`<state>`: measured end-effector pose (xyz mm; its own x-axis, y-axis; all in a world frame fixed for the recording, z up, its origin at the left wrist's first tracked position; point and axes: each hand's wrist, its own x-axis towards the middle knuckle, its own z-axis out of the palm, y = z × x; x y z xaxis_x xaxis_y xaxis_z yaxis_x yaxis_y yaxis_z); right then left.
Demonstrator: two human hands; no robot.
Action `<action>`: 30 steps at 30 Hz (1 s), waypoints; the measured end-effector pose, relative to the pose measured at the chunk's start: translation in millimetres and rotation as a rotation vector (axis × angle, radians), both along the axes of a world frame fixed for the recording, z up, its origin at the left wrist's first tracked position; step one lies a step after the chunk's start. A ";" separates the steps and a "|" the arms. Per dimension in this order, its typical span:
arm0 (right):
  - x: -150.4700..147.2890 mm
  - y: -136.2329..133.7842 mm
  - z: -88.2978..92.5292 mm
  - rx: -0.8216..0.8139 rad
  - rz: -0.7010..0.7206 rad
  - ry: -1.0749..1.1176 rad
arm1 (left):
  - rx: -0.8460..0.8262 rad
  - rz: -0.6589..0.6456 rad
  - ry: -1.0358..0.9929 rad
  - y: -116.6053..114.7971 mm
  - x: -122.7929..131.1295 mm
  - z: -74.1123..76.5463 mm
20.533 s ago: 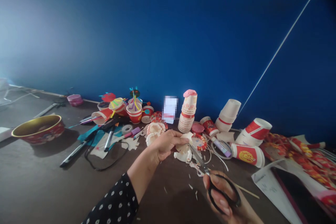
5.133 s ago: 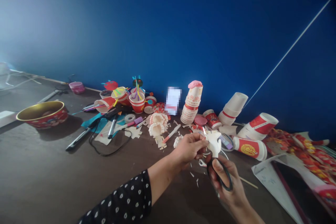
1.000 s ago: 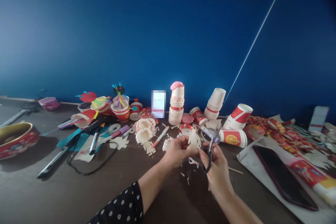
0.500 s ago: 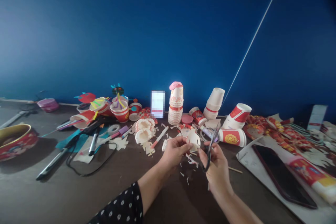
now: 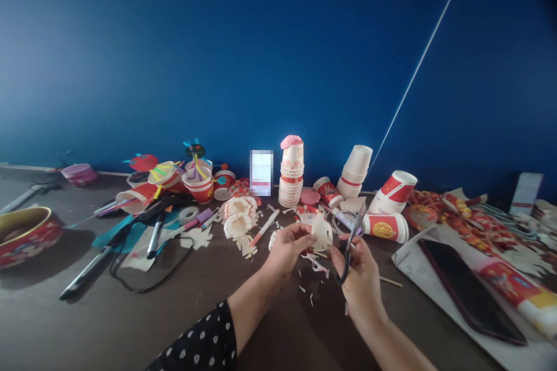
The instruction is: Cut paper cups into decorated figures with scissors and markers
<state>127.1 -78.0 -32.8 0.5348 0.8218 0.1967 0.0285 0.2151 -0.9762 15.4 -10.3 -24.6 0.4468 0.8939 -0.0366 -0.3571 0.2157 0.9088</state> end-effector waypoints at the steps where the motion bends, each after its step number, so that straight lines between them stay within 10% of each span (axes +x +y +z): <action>1: -0.1 0.2 0.1 0.006 -0.001 0.005 | -0.002 0.004 -0.003 0.7 -0.5 -0.2; 30: 0.0 -0.5 -3.9 -0.027 0.044 -0.002 | 0.110 0.078 0.041 6.8 -3.8 1.8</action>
<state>127.1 -78.5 -36.7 0.4975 0.8496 0.1749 0.0214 0.1896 -0.9816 11.6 -3.5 -22.8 0.3758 0.9255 0.0472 -0.3310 0.0865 0.9396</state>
